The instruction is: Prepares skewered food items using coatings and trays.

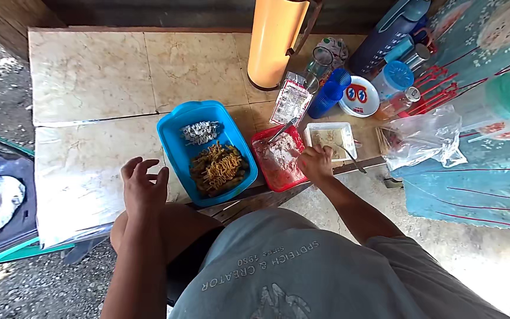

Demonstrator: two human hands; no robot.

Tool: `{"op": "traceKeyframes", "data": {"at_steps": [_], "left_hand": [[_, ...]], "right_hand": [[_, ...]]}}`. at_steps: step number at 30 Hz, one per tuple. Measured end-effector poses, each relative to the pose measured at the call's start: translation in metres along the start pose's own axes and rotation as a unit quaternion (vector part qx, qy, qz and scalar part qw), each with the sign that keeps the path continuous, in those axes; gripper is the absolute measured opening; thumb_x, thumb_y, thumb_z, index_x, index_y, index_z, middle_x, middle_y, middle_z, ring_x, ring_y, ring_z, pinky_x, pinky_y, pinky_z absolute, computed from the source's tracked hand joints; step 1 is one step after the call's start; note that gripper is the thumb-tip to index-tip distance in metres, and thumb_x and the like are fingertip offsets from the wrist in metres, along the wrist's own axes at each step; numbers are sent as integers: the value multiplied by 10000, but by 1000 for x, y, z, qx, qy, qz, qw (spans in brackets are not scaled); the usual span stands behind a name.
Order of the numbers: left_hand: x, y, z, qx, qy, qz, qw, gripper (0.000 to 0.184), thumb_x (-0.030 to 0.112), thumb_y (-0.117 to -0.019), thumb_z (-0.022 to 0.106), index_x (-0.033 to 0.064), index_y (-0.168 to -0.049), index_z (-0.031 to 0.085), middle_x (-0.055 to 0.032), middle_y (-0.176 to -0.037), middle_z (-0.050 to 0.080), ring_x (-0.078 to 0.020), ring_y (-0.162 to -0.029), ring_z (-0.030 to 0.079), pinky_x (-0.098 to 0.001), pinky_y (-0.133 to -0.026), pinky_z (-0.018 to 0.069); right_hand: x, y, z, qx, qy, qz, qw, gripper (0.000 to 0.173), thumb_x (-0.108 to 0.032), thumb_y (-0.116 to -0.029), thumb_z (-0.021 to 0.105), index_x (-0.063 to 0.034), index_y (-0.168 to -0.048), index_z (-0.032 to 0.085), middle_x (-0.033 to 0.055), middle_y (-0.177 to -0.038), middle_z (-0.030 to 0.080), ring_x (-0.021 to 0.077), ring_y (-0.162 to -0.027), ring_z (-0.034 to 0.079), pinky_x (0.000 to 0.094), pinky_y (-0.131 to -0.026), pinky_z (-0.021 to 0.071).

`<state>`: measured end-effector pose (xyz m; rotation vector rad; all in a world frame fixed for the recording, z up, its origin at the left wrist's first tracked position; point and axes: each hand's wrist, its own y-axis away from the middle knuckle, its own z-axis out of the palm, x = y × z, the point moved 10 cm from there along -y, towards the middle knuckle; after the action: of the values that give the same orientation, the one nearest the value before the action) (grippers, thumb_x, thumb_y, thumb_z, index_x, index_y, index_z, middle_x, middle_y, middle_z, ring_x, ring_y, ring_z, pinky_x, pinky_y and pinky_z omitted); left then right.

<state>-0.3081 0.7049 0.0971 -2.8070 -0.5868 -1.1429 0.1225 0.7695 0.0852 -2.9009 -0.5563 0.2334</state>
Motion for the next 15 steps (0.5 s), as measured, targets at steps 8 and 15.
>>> {"op": "traceKeyframes", "data": {"at_steps": [8,15], "left_hand": [[0,0,1,-2,-12,4,1000,325,209,-1049,588,-2,-1296,616,-266,-1547,382,-347,-1042,670,-489,-849,571],[-1,2,-1,6,-8,13,1000,320,215,-1048,596,5,-1289,619,-261,-1558,378,-350,-1044,674,-493,-846,573]], "right_hand": [[48,-9,-16,-7,-75,137,988,190,-180,-995,643,-76,-1013,801,130,-1115,742,370,-1127,631,643,-999,378],[61,-7,-1,-41,-63,147,986,187,-154,-997,631,-96,-1017,807,99,-1134,752,358,-1171,618,629,-1013,377]]}}
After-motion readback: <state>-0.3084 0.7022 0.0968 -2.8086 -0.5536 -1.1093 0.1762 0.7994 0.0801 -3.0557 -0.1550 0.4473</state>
